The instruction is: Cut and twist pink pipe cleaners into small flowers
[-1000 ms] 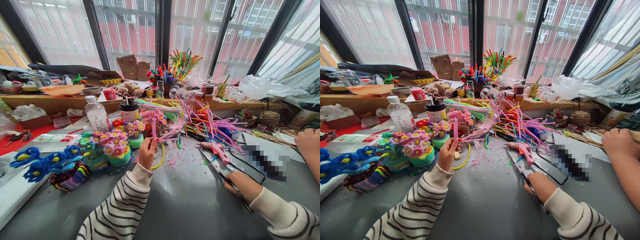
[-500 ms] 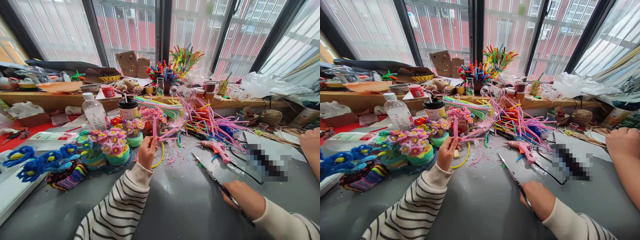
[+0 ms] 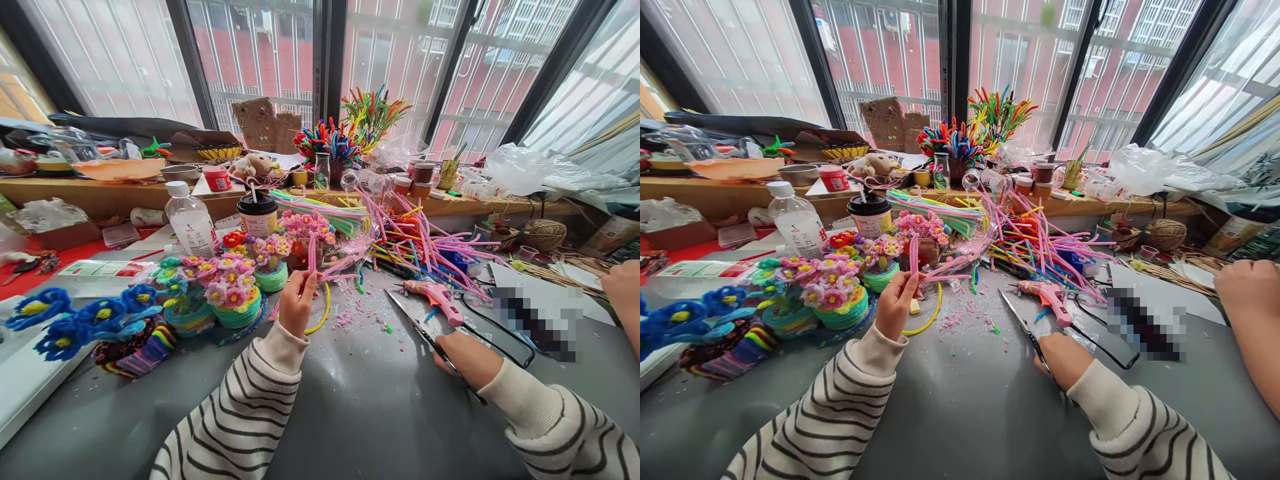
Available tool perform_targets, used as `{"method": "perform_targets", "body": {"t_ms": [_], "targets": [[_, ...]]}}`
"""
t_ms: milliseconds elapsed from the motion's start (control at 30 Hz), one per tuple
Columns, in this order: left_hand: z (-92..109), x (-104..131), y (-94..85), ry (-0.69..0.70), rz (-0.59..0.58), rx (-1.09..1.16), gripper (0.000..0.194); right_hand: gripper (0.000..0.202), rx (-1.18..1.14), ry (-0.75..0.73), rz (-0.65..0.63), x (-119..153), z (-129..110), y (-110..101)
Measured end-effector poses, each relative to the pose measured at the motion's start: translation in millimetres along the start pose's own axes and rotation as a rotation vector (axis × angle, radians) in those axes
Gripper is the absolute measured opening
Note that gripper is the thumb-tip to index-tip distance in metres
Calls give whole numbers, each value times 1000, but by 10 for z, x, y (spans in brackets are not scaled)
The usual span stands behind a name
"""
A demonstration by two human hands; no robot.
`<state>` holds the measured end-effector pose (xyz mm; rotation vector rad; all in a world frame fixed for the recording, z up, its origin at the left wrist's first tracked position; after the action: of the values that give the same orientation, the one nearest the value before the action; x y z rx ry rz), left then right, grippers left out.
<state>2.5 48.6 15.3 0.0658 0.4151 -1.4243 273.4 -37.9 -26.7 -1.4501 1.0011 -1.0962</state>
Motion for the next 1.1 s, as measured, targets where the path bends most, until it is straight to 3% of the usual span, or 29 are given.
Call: {"method": "perform_targets", "body": {"t_ms": [133,333,633,800,1000,1100], "targets": [[-5,1,6,8,-1,-7,27,21,-76,-104,2,40,-57,40],[7,7,4,0,4,-9,26,22,40,-85,-203,132,-88,68],[-13,9,5,2,7,-20,26,19,185,-4,-184,71,66,-49],[-10,7,2,2,0,-15,25,16,131,-68,-220,-23,-50,-37],[3,0,2,2,-1,-6,25,19,218,-25,-243,107,-151,36],[7,3,8,7,-5,-5,25,18,222,-56,-263,163,-94,32]]}}
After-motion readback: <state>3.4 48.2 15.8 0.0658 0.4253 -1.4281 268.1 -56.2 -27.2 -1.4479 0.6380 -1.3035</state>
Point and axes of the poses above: each hand's wrist, its own x-axis away from the middle knuckle, its own y-axis out of the palm, z = x × y, the point moved 5 cm from there along -x, towards the middle knuckle, and after that the axes turned 9 degrees about -y, right-handed, at the moved point
